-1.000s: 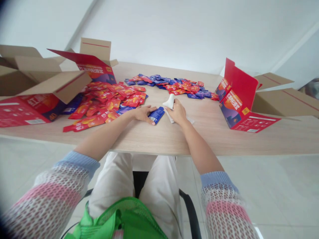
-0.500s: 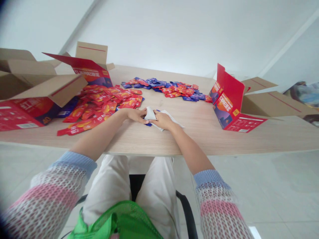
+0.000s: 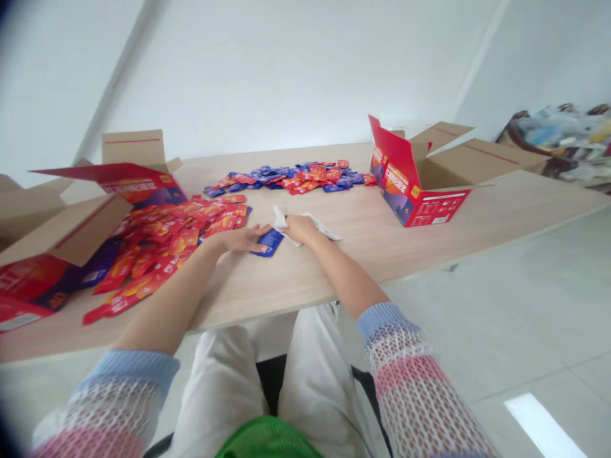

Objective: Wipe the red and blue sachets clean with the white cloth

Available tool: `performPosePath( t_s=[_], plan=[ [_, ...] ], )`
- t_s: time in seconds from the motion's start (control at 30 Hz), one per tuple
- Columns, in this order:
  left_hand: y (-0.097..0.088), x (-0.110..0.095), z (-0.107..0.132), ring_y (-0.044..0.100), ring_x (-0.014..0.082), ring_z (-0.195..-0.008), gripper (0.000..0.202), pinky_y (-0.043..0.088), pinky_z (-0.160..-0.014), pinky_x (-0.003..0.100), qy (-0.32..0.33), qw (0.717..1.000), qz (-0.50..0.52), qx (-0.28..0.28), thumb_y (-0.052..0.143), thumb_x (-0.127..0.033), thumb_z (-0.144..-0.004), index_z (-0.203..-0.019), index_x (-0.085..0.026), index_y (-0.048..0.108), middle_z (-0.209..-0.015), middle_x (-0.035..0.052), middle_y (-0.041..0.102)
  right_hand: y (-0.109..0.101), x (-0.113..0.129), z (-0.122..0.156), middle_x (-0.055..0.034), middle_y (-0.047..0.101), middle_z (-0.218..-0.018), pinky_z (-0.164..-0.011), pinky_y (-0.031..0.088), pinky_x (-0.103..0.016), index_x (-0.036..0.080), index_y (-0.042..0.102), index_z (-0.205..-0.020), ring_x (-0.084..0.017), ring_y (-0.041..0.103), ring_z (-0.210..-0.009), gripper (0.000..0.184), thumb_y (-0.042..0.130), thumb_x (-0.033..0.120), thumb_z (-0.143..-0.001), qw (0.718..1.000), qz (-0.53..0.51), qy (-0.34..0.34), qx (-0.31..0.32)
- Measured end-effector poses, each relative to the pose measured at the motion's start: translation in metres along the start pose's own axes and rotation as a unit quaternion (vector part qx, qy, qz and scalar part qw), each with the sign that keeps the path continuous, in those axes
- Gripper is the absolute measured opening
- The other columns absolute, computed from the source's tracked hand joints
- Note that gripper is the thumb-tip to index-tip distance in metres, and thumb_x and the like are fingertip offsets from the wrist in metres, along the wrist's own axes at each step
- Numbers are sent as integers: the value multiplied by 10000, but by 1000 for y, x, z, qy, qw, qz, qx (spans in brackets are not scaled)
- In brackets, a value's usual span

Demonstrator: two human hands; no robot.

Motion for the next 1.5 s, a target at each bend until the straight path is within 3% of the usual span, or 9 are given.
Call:
performPosePath(
  t_s=[0.2, 0.37, 0.57, 0.67, 0.77, 0.93, 1.07, 1.33, 1.5],
  plan=[
    [-1, -2, 6, -10, 317, -1428, 1163, 96, -1140, 488, -12, 999, -17, 41, 579, -781, -611, -1521, -220, 121, -1565, 72, 22, -4, -11, -2, -142, 719, -969, -712, 486, -352, 230, 724, -979, -274, 677, -906, 492, 403, 592, -887, 996, 38, 31, -71],
    [2, 4, 7, 4, 345, -1422, 1118, 47, -1106, 603, -19, 1000, 14, -7, 634, -753, -588, -1506, -299, 185, -1558, 49, 54, -7, -11, 4, -85, 732, -940, -680, 486, -313, 277, 723, -955, -252, 683, -897, 526, 364, 654, -875, 992, -10, 10, -126],
    [14, 3, 13, 7, 329, -1430, 1027, -79, -1092, 610, 2, 992, 89, -89, 657, -696, -647, -1487, -244, 276, -1547, 63, 182, -13, 23, 20, -125, 712, -1011, -794, 469, -303, 171, 700, -1006, -249, 659, -947, 377, 472, 456, -913, 975, -107, -61, -186],
    [15, 2, 13, 79, 329, -1429, 943, -59, -1111, 595, 1, 989, 105, -105, 695, -641, -654, -1451, -265, 358, -1521, 69, 282, -10, 49, 28, -90, 696, -1084, -891, 441, -314, 197, 685, -1065, -225, 626, -1023, 276, 505, 335, -907, 962, -141, -171, -158],
    [16, 3, 12, 225, 334, -1399, 917, -62, -1134, 550, -18, 985, 115, -127, 730, -591, -642, -1432, -268, 393, -1483, 72, 367, -1, 62, 33, -60, 728, -963, -992, 379, -352, 214, 711, -1009, -207, 646, -956, 231, 532, 284, -879, 966, -125, -201, -102],
    [24, 5, 8, 120, 314, -1426, 823, -65, -1132, 547, -10, 990, 84, -116, 705, -578, -671, -1395, -288, 443, -1499, 35, 346, 9, 60, 33, -45, 740, -830, -1081, 278, -392, 223, 740, -889, -210, 662, -882, 180, 590, 275, -805, 975, -78, -195, -72],
    [29, 8, 6, 137, 269, -1430, 851, -27, -1145, 523, -20, 983, 85, -159, 718, -564, -663, -1411, -308, 404, -1481, 29, 380, 14, 54, 30, -20, 743, -838, -1107, 253, -371, 236, 731, -966, -198, 671, -874, 227, 577, 263, -801, 977, -72, -191, -55],
    [32, 4, 8, 232, 306, -1400, 859, 18, -1139, 530, -17, 973, 83, -213, 734, -602, -618, -1361, -258, 474, -1429, 73, 452, 17, 53, 34, -19, 542, -1351, -1150, 136, -428, 276, 523, -1326, -213, 495, -1241, 467, 514, 341, -864, 990, -79, -114, -32],
    [29, 3, 11, 227, 308, -1402, 906, 13, -1131, 538, -2, 969, 99, -227, 673, -635, -672, -1440, -276, 355, -1505, 61, 333, 19, 46, 26, -83, 506, -1384, -1137, 161, -412, 222, 508, -1343, -218, 451, -1282, 481, 448, 414, -906, 997, -32, -55, -52]
  ],
)
Point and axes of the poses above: each hand's wrist, its own z-axis away from the middle knuckle, its own y-axis out of the palm, x = y × z, the point moved 4 cm from there along -z, towards the middle knuckle
